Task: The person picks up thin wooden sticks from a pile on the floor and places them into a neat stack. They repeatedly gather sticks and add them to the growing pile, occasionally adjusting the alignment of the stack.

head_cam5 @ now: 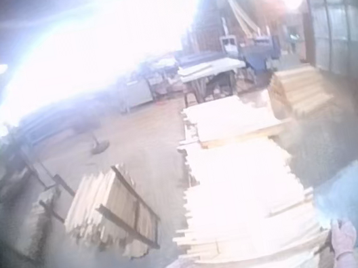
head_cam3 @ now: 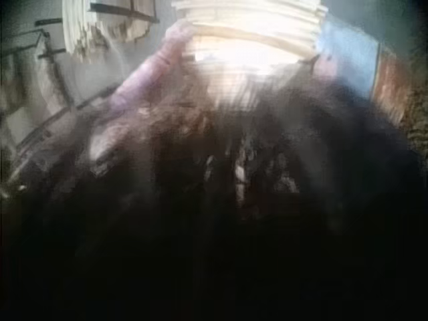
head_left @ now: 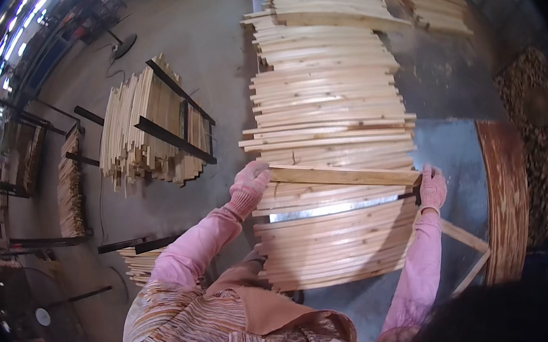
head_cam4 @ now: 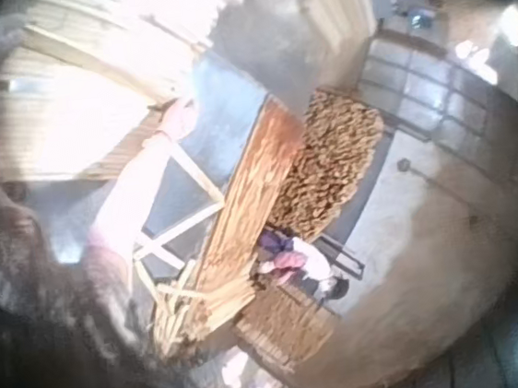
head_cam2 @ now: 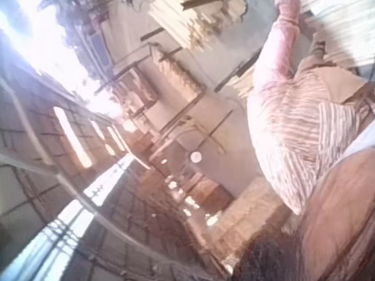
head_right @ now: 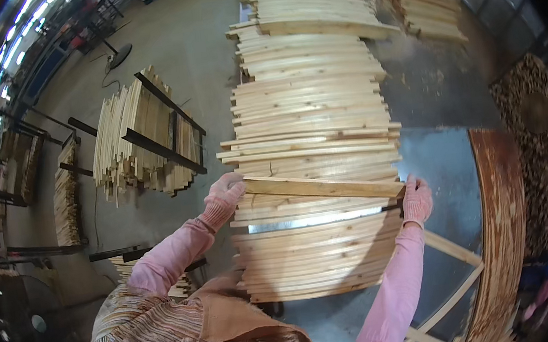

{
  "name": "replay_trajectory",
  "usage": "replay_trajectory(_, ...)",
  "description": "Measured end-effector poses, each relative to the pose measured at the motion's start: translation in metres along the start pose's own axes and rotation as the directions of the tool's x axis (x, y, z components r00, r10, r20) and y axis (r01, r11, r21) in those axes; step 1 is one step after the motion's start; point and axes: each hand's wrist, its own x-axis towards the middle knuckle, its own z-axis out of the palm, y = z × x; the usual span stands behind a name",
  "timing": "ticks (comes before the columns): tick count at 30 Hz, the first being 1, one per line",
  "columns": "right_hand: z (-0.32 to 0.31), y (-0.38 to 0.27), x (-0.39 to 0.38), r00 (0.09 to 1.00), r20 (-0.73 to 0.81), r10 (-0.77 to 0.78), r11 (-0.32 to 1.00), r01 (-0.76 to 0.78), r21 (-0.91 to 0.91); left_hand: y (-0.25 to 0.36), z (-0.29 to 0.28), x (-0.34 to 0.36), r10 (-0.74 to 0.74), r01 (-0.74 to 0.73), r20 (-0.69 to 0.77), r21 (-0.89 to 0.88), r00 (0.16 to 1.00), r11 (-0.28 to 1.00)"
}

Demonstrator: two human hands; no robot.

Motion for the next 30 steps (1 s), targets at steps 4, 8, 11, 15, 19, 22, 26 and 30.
replay_trajectory(4,0.031,0.004,0.037,0.996,-0.029,-0.080,0.996,0.079,-0.034,-0.011,0.007,0.046,-0.006,0.010,0.030,-0.117,1.000,0.993)
replay_trajectory(8,0.049,-0.010,0.052,0.995,-0.029,-0.098,0.993,0.099,0.067,-0.026,0.010,0.064,-0.061,0.048,-0.047,-0.232,0.997,0.972)
replay_trajectory(11,0.065,-0.023,0.053,0.983,-0.094,-0.155,0.960,0.172,0.220,-0.029,0.003,0.064,-0.073,0.071,-0.109,-0.028,0.991,0.997)
replay_trajectory(15,0.075,-0.048,0.042,0.981,-0.012,-0.195,0.934,0.190,0.302,-0.014,0.000,0.047,0.316,-0.241,-0.134,0.400,0.939,0.884)
replay_trajectory(19,0.072,-0.017,0.022,0.989,-0.089,-0.117,0.879,0.145,0.455,0.051,0.051,0.051,0.492,-0.561,0.327,0.686,0.807,0.463)
replay_trajectory(22,0.050,0.013,-0.040,0.973,-0.231,-0.021,0.802,0.154,0.577,0.088,0.099,0.089,0.328,-0.608,0.523,0.749,0.787,0.264)
replay_trajectory(26,-0.026,0.089,-0.195,0.950,-0.184,0.251,0.907,-0.165,0.387,0.116,0.115,0.121,0.200,-0.624,0.593,0.713,0.780,0.320)
replay_trajectory(30,-0.002,0.106,-0.334,0.756,0.484,0.441,0.763,-0.600,0.240,0.126,0.109,0.095,0.254,-0.596,0.541,0.697,0.802,0.398)
